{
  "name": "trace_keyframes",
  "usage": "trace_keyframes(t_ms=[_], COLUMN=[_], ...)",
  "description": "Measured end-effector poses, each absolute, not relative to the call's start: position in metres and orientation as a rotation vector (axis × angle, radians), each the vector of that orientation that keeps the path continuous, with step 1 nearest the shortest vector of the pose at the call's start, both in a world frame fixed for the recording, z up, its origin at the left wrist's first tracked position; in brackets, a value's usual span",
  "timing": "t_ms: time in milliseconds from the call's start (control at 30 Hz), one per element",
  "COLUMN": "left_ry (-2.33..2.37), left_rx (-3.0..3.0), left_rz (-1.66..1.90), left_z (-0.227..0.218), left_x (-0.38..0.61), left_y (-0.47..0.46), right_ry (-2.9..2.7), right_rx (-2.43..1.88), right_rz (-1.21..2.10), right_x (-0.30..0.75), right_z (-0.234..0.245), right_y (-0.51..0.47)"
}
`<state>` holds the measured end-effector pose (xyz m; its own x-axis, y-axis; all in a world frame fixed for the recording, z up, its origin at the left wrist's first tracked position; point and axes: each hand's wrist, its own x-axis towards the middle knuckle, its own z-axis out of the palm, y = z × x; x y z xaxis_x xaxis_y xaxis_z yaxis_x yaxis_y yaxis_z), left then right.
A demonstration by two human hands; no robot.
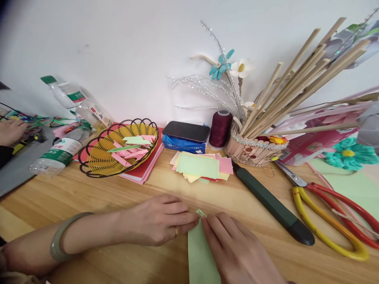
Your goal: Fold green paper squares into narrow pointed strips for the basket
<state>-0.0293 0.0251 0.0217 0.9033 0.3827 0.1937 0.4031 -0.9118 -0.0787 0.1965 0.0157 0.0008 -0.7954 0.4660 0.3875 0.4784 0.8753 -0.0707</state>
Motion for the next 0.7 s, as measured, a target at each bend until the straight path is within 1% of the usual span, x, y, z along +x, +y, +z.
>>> trace_keyframes(t_ms=[167,333,400,700], left_ry=[-0.602,-0.629,-0.637,-0.642], left_rx=[-2.937,-2.968,-2.974,-2.989], left_rz=[-0.278,-0.238,-0.233,-0.179], left_z=[0.022,0.023,0.023,0.020], left_x=[-0.028,-0.027,-0.027,-0.025], left_y=[0.020,0.016,0.016,0.015], right_ry=[-2.674,-2.649,-2.641,-2.603], right_rx=[-0.696,-0.800,-0.825,-0.940], right_rz=[0.061,0.338,0.400,0.445], right_x=[0.196,0.195,0.194,0.193], right_z=[0.008,0.015,0.014,0.008], right_y=[0.020,0.025,0.026,0.031])
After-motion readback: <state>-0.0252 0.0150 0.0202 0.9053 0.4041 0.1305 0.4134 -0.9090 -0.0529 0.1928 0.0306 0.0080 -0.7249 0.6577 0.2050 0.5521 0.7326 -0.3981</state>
